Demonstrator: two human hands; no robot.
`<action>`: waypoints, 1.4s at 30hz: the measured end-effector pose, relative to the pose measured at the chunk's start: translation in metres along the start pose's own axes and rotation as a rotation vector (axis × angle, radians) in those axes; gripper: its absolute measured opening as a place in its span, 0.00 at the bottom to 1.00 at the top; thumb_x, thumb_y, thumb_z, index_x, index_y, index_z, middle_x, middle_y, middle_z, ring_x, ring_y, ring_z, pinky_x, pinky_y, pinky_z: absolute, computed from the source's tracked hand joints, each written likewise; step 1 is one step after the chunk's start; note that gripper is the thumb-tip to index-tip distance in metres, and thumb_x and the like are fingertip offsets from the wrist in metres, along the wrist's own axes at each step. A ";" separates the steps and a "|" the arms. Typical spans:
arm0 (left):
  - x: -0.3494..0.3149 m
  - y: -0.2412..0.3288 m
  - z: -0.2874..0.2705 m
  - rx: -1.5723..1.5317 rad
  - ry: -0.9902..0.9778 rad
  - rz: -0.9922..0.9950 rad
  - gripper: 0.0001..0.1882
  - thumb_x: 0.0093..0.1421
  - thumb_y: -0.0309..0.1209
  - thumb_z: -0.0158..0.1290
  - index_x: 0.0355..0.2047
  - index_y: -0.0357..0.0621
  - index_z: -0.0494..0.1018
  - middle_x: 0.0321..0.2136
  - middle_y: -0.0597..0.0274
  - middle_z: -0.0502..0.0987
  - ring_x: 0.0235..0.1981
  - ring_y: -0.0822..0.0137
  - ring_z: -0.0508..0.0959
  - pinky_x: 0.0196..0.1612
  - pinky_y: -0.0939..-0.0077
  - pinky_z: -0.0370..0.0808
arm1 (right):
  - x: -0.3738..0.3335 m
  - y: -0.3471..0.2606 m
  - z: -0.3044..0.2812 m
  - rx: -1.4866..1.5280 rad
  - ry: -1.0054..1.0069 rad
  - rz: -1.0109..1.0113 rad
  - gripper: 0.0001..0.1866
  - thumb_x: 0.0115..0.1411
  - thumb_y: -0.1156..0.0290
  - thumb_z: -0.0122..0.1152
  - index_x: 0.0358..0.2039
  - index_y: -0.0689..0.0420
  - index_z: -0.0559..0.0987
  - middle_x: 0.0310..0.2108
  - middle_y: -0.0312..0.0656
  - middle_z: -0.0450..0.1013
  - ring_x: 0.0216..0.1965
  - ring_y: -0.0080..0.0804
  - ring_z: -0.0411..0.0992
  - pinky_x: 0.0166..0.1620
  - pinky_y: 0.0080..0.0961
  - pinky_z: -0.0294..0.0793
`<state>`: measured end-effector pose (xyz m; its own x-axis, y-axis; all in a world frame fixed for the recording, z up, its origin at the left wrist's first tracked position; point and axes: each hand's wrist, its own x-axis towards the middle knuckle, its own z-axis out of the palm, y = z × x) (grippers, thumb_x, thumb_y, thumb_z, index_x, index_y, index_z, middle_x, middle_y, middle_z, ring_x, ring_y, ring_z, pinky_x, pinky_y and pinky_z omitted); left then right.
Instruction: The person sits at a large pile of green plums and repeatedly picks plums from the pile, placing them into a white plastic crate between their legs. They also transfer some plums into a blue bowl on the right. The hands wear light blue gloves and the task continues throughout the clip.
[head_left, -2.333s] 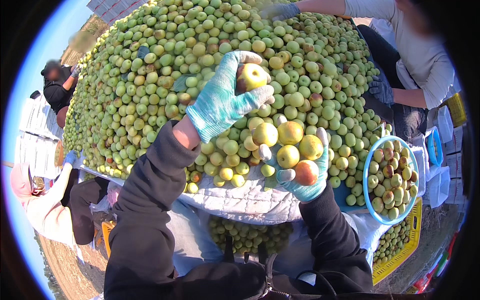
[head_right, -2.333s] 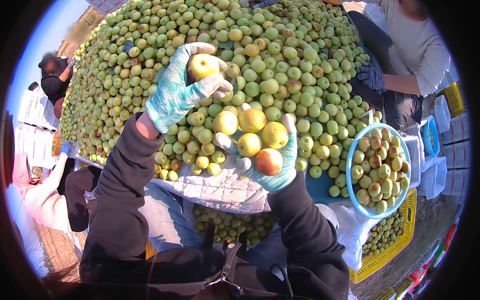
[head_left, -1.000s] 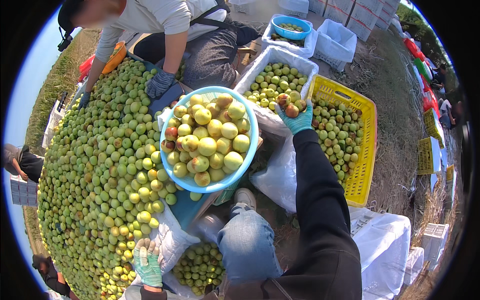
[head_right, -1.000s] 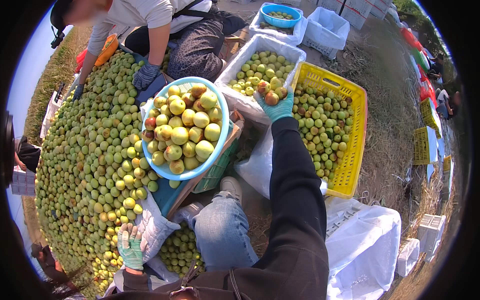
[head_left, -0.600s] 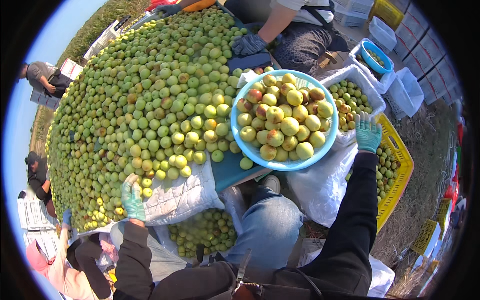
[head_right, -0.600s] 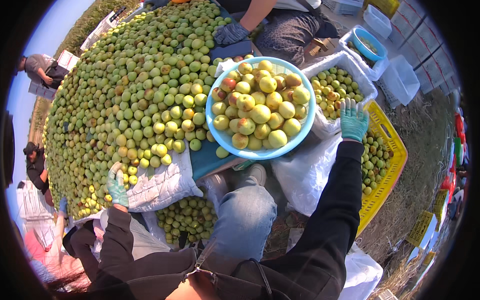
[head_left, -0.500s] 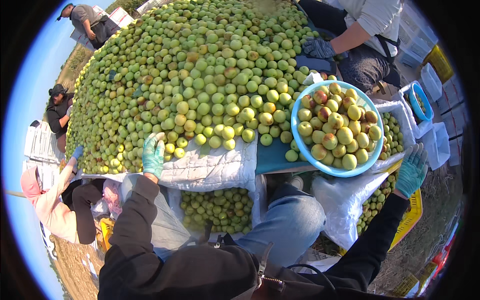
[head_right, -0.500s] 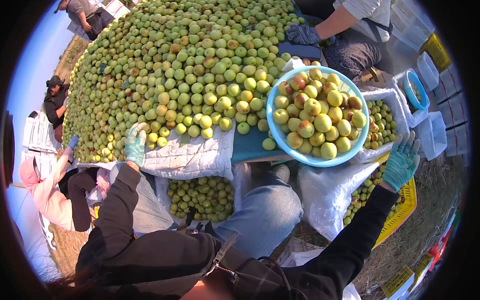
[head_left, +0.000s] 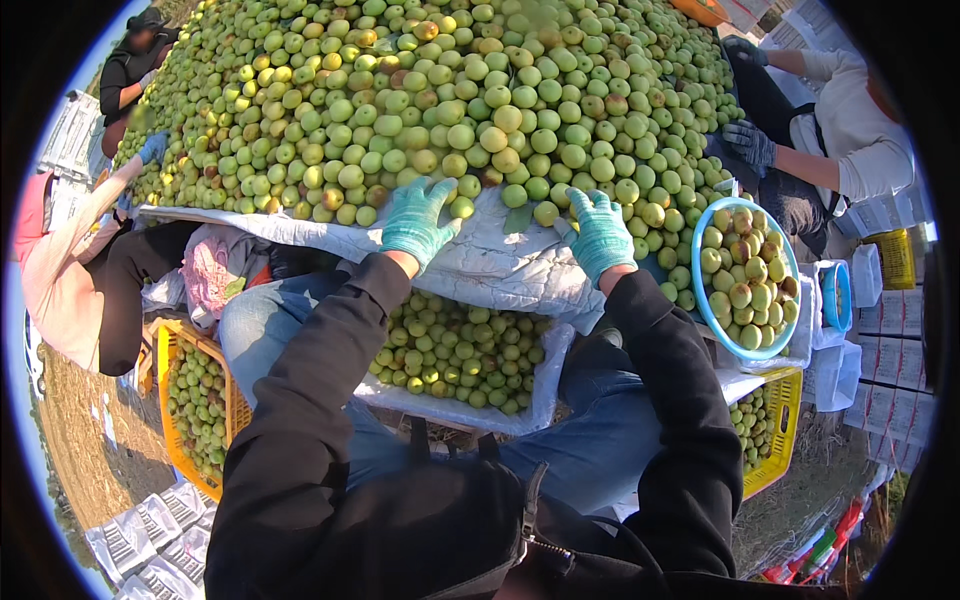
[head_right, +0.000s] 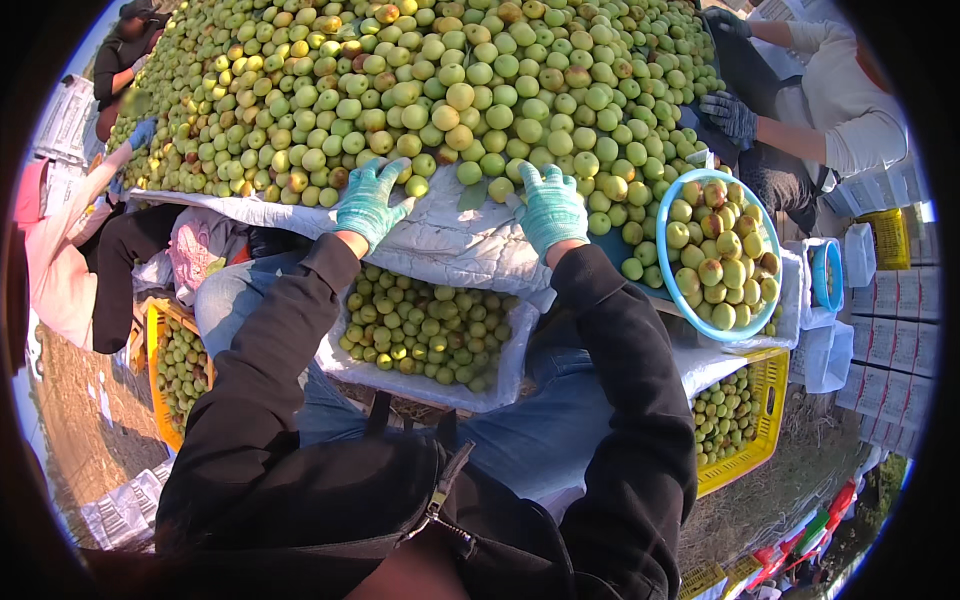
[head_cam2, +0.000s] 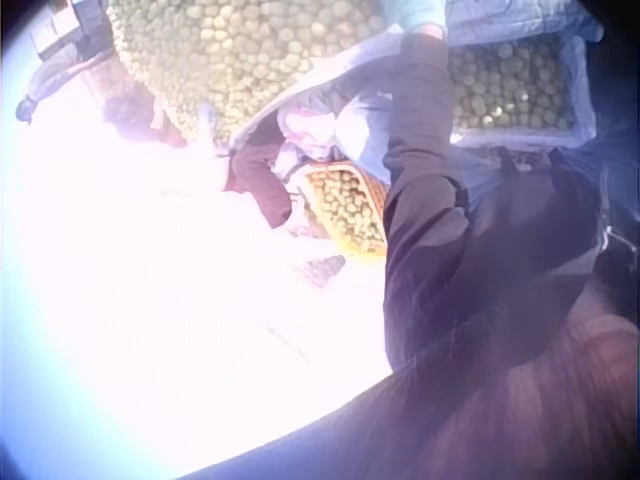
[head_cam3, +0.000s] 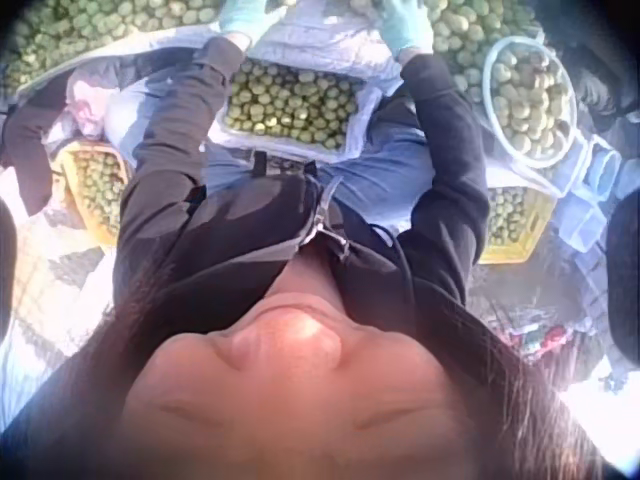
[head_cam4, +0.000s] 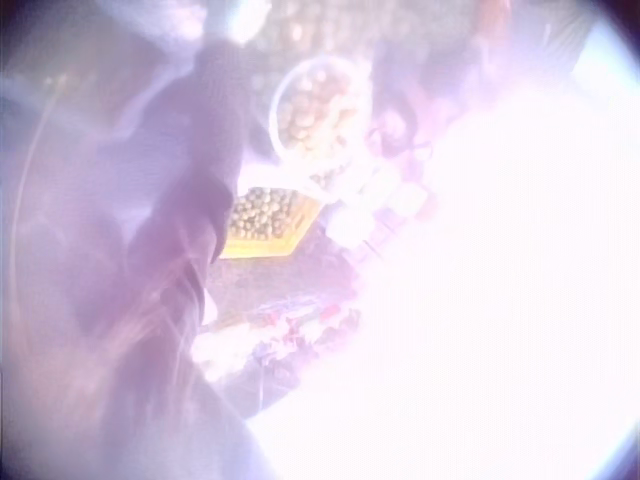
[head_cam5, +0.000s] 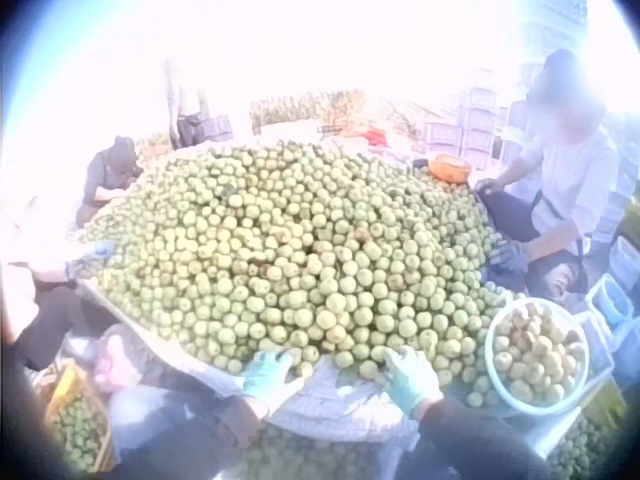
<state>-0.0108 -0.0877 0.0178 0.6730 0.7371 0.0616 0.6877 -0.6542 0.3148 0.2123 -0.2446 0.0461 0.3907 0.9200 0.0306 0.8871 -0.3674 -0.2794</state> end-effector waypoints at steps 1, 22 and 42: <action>0.001 0.005 -0.001 0.044 -0.001 -0.006 0.33 0.49 0.43 0.62 0.56 0.58 0.66 0.54 0.48 0.63 0.52 0.47 0.66 0.55 0.57 0.67 | 0.005 -0.014 0.009 -0.136 -0.014 0.104 0.30 0.54 0.53 0.64 0.54 0.50 0.69 0.56 0.53 0.61 0.53 0.53 0.65 0.51 0.41 0.71; -0.144 -0.066 0.033 -0.553 -0.433 -0.191 0.17 0.56 0.42 0.59 0.31 0.40 0.70 0.31 0.49 0.69 0.33 0.54 0.71 0.37 0.62 0.68 | -0.142 -0.072 0.054 0.446 -0.400 0.169 0.22 0.48 0.58 0.70 0.37 0.59 0.76 0.36 0.51 0.71 0.39 0.47 0.70 0.43 0.37 0.71; 0.031 0.020 0.015 -0.076 -0.328 -0.094 0.26 0.55 0.43 0.56 0.52 0.49 0.65 0.48 0.45 0.69 0.42 0.47 0.76 0.43 0.56 0.75 | 0.042 -0.091 0.056 -0.112 -0.224 0.308 0.20 0.60 0.52 0.52 0.45 0.51 0.72 0.45 0.51 0.72 0.45 0.48 0.73 0.46 0.41 0.74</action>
<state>0.0281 -0.0808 0.0122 0.6678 0.6916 -0.2751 0.7370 -0.5626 0.3746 0.1345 -0.1649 0.0193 0.5903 0.7669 -0.2517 0.7629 -0.6320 -0.1365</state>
